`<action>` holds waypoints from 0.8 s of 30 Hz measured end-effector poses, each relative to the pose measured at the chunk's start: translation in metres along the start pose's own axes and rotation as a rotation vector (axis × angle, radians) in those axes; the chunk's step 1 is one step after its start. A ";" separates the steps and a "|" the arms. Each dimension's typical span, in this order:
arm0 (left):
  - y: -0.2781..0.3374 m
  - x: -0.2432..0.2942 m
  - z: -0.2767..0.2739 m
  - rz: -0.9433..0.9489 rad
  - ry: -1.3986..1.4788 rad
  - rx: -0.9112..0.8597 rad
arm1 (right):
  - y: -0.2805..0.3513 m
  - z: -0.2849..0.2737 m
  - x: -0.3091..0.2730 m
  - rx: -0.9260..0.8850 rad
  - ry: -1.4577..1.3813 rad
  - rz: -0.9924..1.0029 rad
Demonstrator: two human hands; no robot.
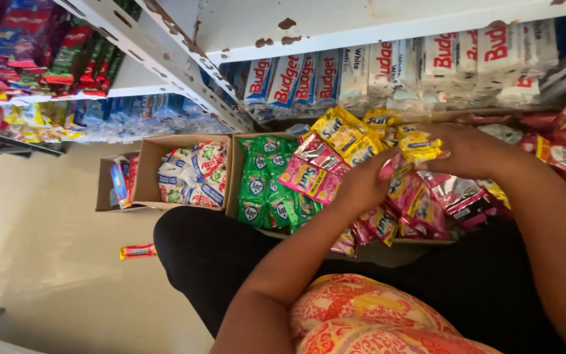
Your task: Organizing and stocking small detergent packets onto lower store shelves.
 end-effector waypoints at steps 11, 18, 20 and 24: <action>-0.021 0.100 -0.155 0.293 0.030 0.308 | -0.001 0.007 -0.040 -0.014 -0.289 -0.026; -0.040 0.045 -0.133 -0.002 1.037 0.431 | 0.000 -0.008 -0.034 0.235 -0.756 -0.180; -0.044 0.021 -0.109 -0.061 1.342 0.398 | 0.003 -0.015 -0.042 0.252 -0.816 -0.199; -0.041 0.004 -0.047 -0.186 1.653 0.117 | 0.008 -0.012 -0.067 0.154 -0.938 -0.271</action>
Point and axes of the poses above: each hand's wrist, its own y-axis away from the middle knuckle, its own z-axis out of the palm, x = y × z, the point moved 5 cm from there along -y, towards the middle knuckle, and after that the axes turned 10 degrees about -y, right-handed, at the moved point
